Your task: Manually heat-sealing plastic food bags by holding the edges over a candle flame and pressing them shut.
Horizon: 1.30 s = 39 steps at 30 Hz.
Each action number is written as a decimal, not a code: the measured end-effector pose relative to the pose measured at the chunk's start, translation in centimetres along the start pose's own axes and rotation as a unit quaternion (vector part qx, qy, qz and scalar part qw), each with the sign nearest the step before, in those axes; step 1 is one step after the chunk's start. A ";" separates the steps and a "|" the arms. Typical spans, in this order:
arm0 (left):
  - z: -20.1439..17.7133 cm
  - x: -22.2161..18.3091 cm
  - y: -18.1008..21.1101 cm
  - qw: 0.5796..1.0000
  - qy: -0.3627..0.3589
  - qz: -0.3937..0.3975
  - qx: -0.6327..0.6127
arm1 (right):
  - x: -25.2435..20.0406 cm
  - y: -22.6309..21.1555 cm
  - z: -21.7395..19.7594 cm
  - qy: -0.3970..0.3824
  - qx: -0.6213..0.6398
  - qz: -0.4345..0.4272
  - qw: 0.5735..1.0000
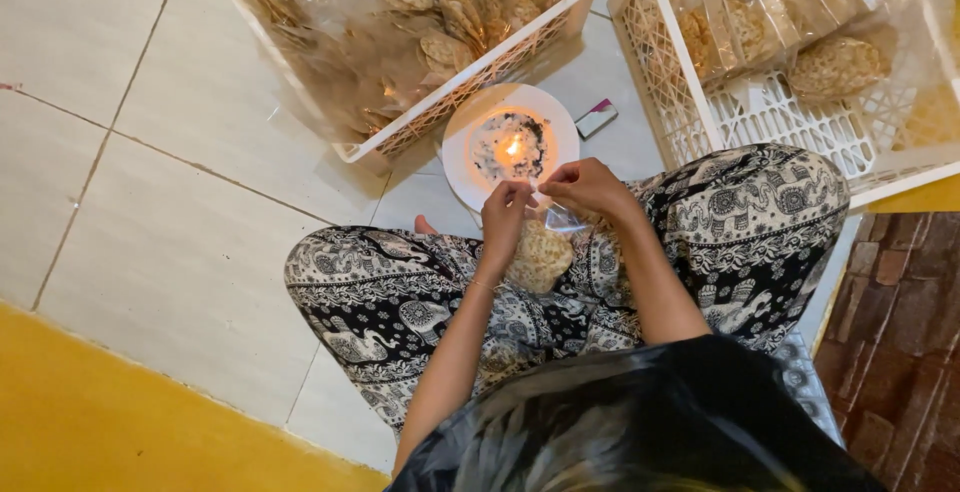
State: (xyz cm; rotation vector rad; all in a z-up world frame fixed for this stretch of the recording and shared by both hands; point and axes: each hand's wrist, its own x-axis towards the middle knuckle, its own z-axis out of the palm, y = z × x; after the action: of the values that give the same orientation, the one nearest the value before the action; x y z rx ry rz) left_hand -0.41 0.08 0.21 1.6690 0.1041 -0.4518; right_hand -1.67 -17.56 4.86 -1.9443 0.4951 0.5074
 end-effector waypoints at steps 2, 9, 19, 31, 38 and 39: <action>0.1 0.0 -0.1 1.000 0.001 -0.001 -0.010 | 1.0 1.3 0.1 -0.002 0.009 -0.014 1.000; -0.1 -1.0 1.3 1.000 -0.006 0.005 -0.012 | 1.1 1.4 -0.3 -0.023 0.013 -0.054 0.998; 0.3 -0.7 0.7 1.000 -0.018 -0.002 0.019 | 2.5 2.6 0.6 0.030 -0.002 -0.070 0.997; 0.1 0.2 0.2 1.000 0.020 -0.016 -0.005 | 1.6 1.3 0.7 0.014 0.002 -0.041 0.999; -0.4 1.4 0.0 0.996 0.066 -0.055 -0.021 | 1.9 1.3 1.2 0.015 -0.050 -0.003 0.999; -0.4 1.5 0.1 0.995 0.077 -0.064 -0.027 | 2.0 1.2 1.3 0.034 -0.049 -0.009 0.998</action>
State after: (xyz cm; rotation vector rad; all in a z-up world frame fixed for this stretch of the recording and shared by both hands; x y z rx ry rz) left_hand 1.07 0.15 -0.16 1.6490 0.3352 -0.4122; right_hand -0.83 -17.08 2.38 -2.0633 0.5029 0.4625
